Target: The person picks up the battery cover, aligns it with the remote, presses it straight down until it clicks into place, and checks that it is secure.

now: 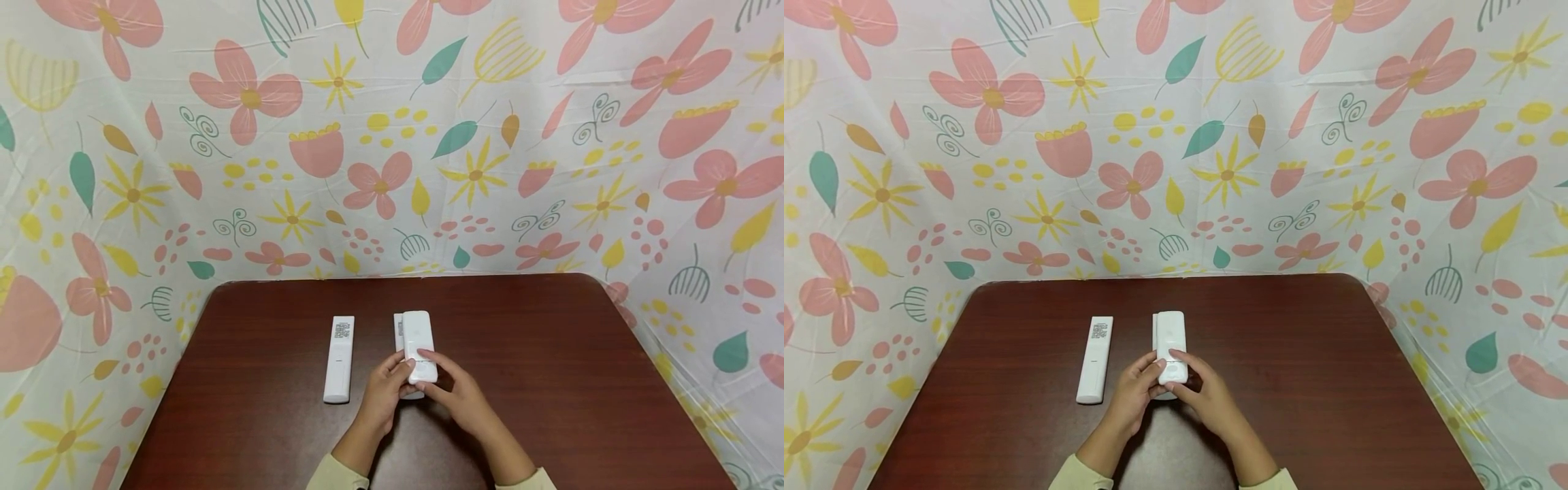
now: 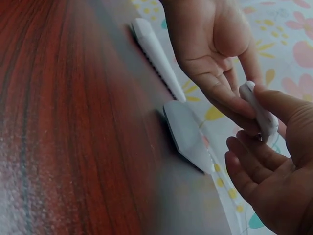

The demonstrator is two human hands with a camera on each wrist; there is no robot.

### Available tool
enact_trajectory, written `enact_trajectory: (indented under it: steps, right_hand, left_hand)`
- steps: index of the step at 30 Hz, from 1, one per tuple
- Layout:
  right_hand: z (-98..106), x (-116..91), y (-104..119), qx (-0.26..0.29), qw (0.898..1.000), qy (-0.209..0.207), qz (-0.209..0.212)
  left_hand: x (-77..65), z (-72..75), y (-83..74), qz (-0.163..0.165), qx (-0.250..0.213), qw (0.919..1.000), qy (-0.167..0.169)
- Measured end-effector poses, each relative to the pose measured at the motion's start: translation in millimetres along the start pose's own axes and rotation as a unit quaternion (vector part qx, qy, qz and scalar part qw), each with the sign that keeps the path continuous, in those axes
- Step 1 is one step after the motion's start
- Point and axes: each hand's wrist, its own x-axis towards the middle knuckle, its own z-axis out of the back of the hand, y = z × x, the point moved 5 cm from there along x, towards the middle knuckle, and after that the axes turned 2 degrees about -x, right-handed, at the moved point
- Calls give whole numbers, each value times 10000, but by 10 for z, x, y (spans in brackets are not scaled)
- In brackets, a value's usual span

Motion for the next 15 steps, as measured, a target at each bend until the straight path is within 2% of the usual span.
enact_trajectory:
  steps: [9, 15]
  right_hand:
    - [31, -12, 29, -517, 9982, -164, 270]
    - [36, -6, 25, -653, 9954, -277, 641]
  left_hand:
    - [-12, -15, -28, -91, -24, 9994, 323]
    - [-18, -19, -36, 1, -56, 9995, 303]
